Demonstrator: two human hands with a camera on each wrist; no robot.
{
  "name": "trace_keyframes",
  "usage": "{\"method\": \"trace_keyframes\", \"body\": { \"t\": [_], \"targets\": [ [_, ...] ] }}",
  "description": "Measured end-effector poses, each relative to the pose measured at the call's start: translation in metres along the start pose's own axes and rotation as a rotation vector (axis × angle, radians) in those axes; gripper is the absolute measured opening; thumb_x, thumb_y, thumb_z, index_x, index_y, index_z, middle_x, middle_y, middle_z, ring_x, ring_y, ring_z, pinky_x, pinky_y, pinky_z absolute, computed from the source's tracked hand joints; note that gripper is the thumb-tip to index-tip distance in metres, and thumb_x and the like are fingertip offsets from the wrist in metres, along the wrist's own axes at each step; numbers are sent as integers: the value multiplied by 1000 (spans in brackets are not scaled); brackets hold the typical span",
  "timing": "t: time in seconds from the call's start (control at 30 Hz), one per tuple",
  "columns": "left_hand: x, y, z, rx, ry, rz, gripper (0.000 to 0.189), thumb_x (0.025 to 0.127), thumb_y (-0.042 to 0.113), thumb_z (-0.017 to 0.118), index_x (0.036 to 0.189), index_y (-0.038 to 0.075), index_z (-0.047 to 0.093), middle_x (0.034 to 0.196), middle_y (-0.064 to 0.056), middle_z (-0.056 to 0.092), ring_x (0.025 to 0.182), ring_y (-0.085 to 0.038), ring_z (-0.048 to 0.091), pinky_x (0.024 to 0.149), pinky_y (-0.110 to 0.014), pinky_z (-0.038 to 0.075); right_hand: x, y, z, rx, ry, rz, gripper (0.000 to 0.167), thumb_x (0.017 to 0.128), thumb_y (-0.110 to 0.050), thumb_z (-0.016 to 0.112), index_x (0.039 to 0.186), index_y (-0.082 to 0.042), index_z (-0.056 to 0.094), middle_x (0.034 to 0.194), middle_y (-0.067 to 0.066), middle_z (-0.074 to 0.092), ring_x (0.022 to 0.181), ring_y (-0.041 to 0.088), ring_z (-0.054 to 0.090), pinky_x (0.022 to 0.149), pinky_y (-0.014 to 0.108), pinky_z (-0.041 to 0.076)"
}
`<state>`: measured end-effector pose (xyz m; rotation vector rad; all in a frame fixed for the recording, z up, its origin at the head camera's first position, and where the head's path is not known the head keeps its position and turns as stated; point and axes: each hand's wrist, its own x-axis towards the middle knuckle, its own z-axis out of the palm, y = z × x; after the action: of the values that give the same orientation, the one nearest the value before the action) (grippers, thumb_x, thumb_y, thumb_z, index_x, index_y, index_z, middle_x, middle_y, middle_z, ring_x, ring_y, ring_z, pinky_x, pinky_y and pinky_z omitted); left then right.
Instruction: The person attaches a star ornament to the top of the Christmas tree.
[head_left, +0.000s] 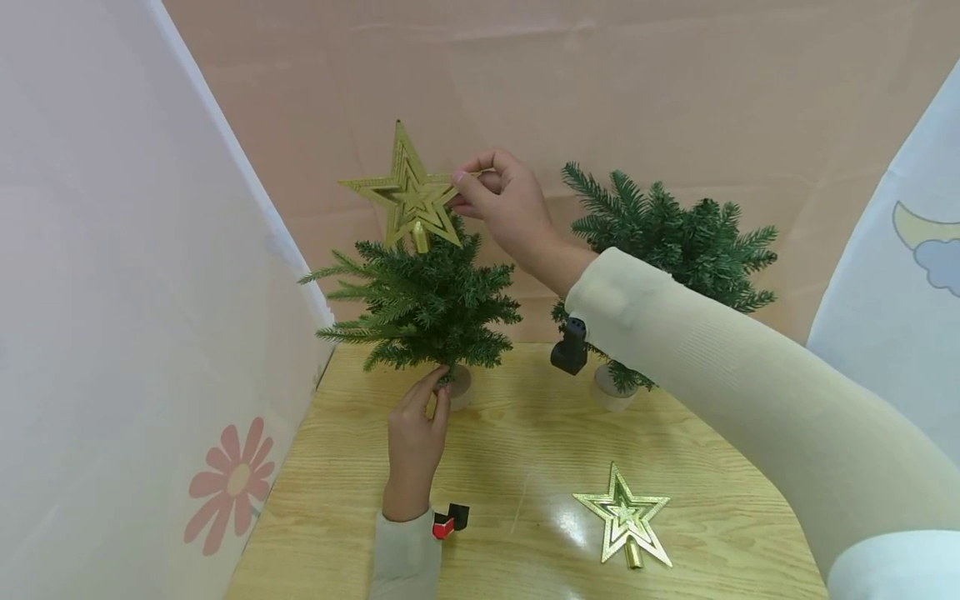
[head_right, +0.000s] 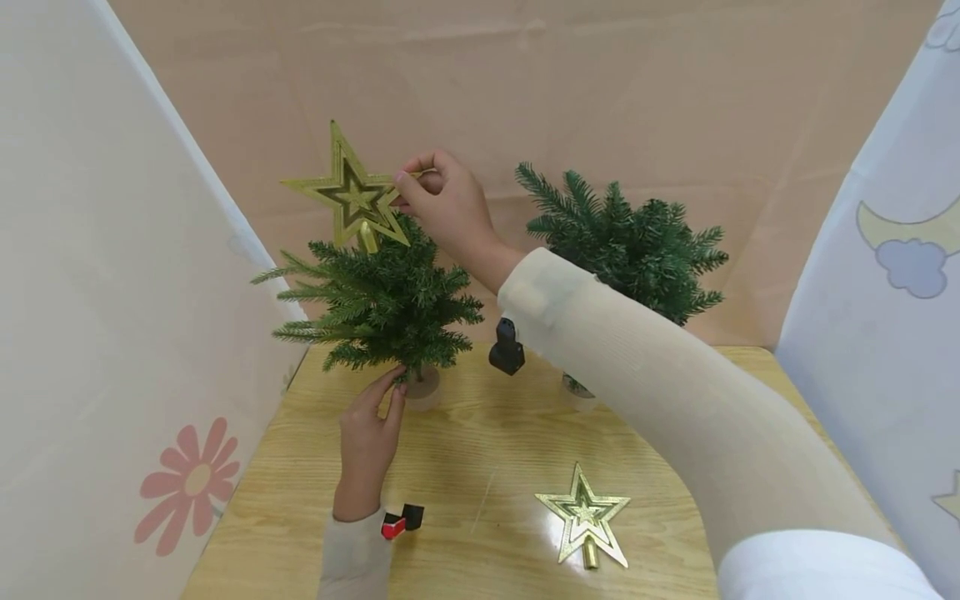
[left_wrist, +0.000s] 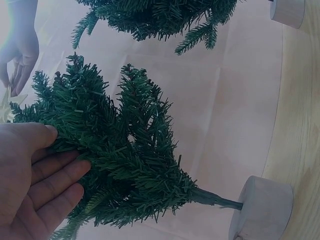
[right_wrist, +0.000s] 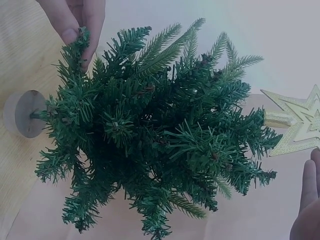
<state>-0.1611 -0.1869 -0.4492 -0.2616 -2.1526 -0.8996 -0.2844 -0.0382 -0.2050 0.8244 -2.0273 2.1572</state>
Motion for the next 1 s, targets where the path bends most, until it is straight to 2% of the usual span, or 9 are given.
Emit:
{"method": "trace_keyframes", "body": {
  "t": [0.3, 0.4, 0.63, 0.87, 1.0],
  "targets": [
    [-1, 3, 0, -4, 1, -6, 27, 93, 6, 67, 119, 5, 69, 110, -12, 70, 91, -24, 70, 67, -35, 61, -2, -1, -1, 27, -5, -23, 11, 99, -12, 59, 105, -3, 54, 107, 18, 66, 102, 37, 64, 90, 32, 55],
    [-1, 3, 0, -7, 3, -1, 26, 93, 7, 67, 119, 4, 69, 110, -13, 70, 93, -25, 70, 68, -36, 61, -3, -2, -3, 31, -8, -25, 12, 99, -13, 59, 105, -4, 54, 107, 18, 66, 102, 36, 65, 91, 32, 55],
    [-1, 1, 2, -2, 4, 19, 27, 93, 7, 67, 119, 3, 69, 110, -13, 70, 90, -24, 70, 71, -36, 61, -6, -2, -10, 75, -13, -29, 12, 98, -12, 61, 103, -3, 54, 107, 17, 66, 101, 33, 65, 95, 40, 52],
    [0, 2, -1, -2, -7, 9, 29, 92, 9, 68, 120, 3, 68, 107, -13, 70, 88, -25, 69, 70, -37, 60, -7, -4, -18, 40, -16, -14, 14, 98, -13, 60, 107, -3, 54, 109, 20, 66, 101, 28, 66, 93, 34, 53],
    [-1, 3, -2, -6, -11, 0, 32, 90, 10, 71, 122, 4, 67, 106, -12, 70, 90, -25, 69, 71, -37, 60, -14, -8, -27, 6, -24, 30, 21, 98, -18, 61, 112, -4, 53, 116, 20, 64, 105, 26, 65, 94, 32, 52]
  ]
}}
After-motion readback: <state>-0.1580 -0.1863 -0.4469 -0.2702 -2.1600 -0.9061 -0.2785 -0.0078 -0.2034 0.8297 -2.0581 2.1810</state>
